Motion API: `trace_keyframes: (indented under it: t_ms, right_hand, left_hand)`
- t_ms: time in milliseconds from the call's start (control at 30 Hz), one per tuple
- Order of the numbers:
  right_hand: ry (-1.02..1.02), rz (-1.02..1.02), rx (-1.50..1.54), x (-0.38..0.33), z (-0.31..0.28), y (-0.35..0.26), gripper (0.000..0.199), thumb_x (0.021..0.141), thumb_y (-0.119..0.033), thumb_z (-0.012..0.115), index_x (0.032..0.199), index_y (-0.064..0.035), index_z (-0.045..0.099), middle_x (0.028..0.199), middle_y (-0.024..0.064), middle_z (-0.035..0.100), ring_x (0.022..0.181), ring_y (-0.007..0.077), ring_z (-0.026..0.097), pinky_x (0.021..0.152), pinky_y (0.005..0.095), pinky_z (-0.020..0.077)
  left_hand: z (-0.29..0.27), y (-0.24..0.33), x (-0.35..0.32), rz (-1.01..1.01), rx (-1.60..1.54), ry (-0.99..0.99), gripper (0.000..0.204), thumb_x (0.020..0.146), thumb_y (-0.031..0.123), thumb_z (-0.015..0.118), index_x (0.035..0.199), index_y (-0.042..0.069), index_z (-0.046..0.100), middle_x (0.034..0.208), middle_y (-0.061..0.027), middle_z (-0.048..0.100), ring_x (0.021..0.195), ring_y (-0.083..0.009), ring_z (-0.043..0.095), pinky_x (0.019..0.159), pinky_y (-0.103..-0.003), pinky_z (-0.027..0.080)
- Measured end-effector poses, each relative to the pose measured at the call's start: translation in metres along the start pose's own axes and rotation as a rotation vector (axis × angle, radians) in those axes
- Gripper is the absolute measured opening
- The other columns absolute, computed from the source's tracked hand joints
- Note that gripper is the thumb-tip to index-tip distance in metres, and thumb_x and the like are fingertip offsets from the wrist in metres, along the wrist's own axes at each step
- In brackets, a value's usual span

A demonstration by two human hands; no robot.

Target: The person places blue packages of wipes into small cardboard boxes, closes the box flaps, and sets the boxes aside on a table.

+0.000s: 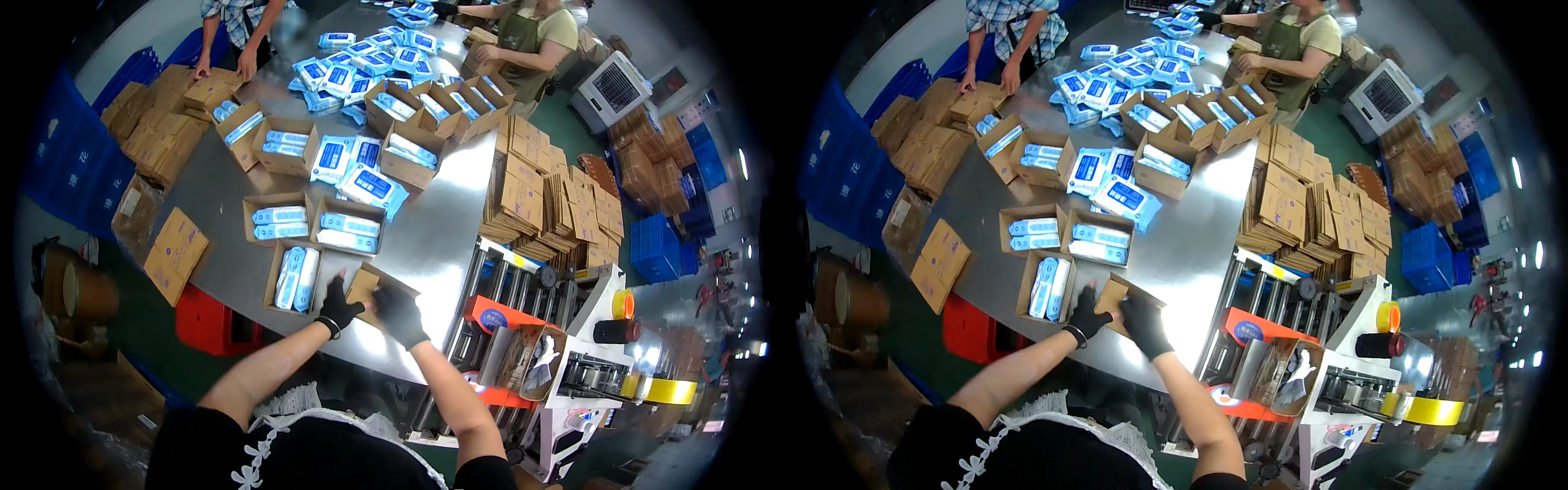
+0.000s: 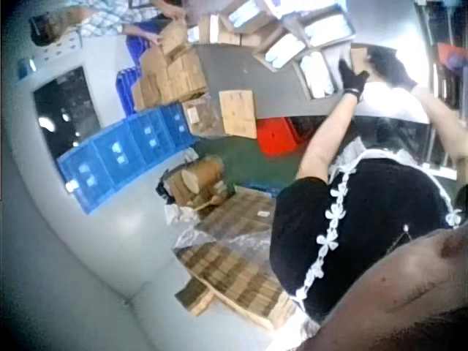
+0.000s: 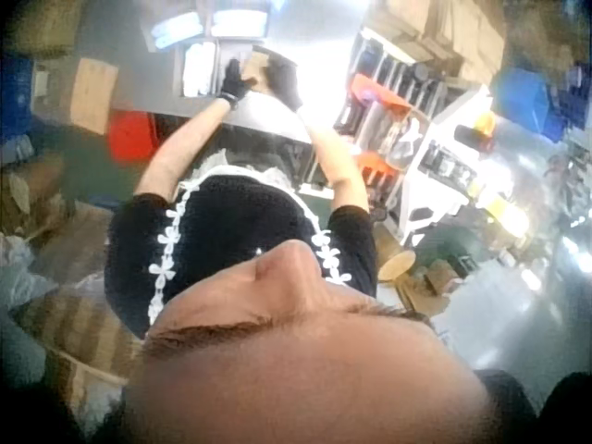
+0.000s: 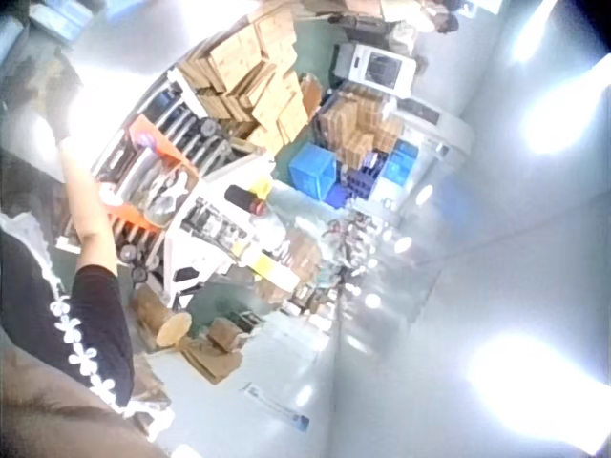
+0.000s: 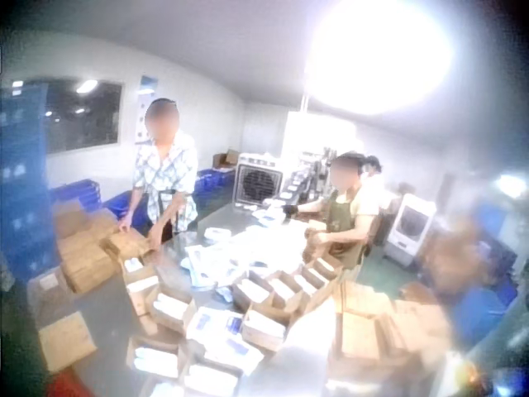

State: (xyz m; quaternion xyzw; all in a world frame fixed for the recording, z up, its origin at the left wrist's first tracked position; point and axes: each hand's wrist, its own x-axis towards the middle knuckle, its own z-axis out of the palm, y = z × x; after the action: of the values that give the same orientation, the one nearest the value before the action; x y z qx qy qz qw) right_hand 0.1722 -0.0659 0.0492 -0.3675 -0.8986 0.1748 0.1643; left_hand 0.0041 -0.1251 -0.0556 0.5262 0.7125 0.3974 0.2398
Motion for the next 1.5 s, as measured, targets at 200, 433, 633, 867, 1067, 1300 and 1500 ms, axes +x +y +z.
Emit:
trace_keyframes:
  t_ms: [200,433,633,867,1067,1300,1500]
  right_hand:
    - [-0.026,0.545,-0.186,0.018,0.021,-0.040,0.049,0.089,-0.047,0.051,0.122,-0.0111,0.055,0.131,0.0115,0.052,0.126,0.0320,0.041,0.104,0.0661,0.0161]
    - [0.026,0.486,-0.201,-0.081,0.015,-0.001,0.057,0.085,-0.038,0.056,0.136,-0.0136,0.044,0.140,0.0067,0.044,0.130,0.0288,0.040,0.104,0.0670,0.0126]
    - [0.134,0.458,-0.233,-0.101,0.006,0.024,0.059,0.082,-0.030,0.058,0.137,-0.0134,0.042,0.137,0.0044,0.047,0.128,0.0290,0.042,0.107,0.0656,0.0133]
    - [0.211,0.489,-0.232,-0.139,-0.018,0.060,0.049,0.080,-0.028,0.057,0.127,-0.0126,0.049,0.123,0.0058,0.054,0.121,0.0279,0.047,0.109,0.0636,0.0146]
    - [0.310,0.485,-0.270,-0.166,-0.030,0.072,0.034,0.080,-0.021,0.059,0.111,-0.0077,0.056,0.115,0.0132,0.056,0.116,0.0330,0.049,0.102,0.0537,0.0299]
    - [0.094,0.206,0.195,-0.118,-0.055,0.009,0.057,0.064,-0.037,0.081,0.105,-0.0054,0.056,0.103,0.0130,0.059,0.095,0.0340,0.057,0.082,0.0435,0.0454]
    - [-0.295,0.121,0.369,-0.045,-0.022,0.036,0.053,0.068,-0.047,0.076,0.096,-0.0053,0.061,0.098,0.0137,0.062,0.094,0.0319,0.058,0.081,0.0398,0.0461]
  left_hand:
    - [0.014,0.040,-0.018,-0.099,-0.238,-0.531,0.059,0.087,0.025,0.059,0.136,0.000,0.037,0.130,-0.0180,0.048,0.125,-0.0285,0.042,0.106,-0.039,0.033]
    - [-0.001,0.042,0.021,0.559,0.304,-0.245,0.040,0.076,0.017,0.063,0.113,0.003,0.059,0.111,-0.0155,0.060,0.111,-0.0337,0.054,0.101,-0.043,0.039]
    - [-0.027,0.075,0.129,0.363,0.866,-0.136,0.015,0.071,0.027,0.070,0.081,0.016,0.068,0.081,-0.0056,0.063,0.078,-0.0255,0.061,0.071,-0.044,0.041]
    - [0.018,0.131,0.035,0.595,0.701,-0.425,0.018,0.084,0.028,0.055,0.079,0.018,0.070,0.077,-0.0076,0.064,0.070,-0.0269,0.061,0.067,-0.044,0.043]
    - [0.027,0.141,-0.039,0.672,0.768,-0.563,0.015,0.082,0.021,0.054,0.075,0.018,0.066,0.075,-0.0062,0.063,0.072,-0.0244,0.061,0.065,-0.041,0.042]
    - [-0.059,0.121,-0.041,0.374,0.474,-0.219,0.074,0.055,0.041,0.082,0.113,0.005,0.054,0.112,-0.0187,0.050,0.107,-0.0366,0.046,0.090,-0.048,0.038]
    - [-0.048,0.116,0.021,0.595,0.331,-0.782,0.056,0.073,0.046,0.073,0.109,0.005,0.060,0.103,-0.0197,0.059,0.099,-0.0375,0.056,0.087,-0.044,0.044]
